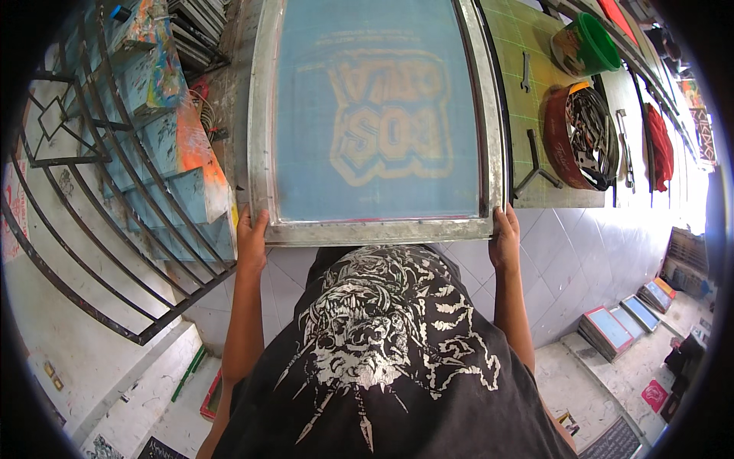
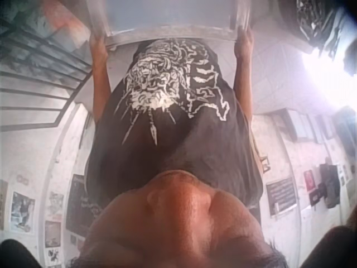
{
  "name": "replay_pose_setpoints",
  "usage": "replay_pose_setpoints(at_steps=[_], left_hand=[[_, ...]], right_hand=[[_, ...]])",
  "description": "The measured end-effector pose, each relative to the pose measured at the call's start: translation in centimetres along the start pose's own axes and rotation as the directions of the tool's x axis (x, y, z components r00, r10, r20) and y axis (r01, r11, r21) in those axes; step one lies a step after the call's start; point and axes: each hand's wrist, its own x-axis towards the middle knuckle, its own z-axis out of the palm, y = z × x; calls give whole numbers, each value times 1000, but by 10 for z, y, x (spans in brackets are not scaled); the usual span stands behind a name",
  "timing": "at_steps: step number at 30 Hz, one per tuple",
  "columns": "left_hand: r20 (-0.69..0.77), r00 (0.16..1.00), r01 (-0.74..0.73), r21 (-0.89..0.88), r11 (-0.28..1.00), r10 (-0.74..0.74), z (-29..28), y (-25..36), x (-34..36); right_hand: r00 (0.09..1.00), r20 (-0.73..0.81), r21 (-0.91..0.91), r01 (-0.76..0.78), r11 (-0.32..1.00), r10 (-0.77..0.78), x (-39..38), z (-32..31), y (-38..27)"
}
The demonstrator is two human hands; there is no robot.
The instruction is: The person prepares a screen printing frame by securing it into a wooden alignment track and then selects several small metal hardware pieces from a container to adjust the frame's position.
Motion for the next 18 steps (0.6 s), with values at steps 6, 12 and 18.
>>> replay_pose_setpoints(at_steps=[6,12,18], left_hand=[[-2,1000,-13,-7,1000,13,1,-1,-1],[3,1000,-20,-22,1000,20,1,0,-1],[4,999,-36,-11,999,37,0,-2,-1]], right_hand=[[1000,-10,20,-7,1000,7,-2,9,-5],[999,-2,23,-33,999,33,-1,4,-3],[1000,-5,10,-14,1000,14,-1,7,-5]])
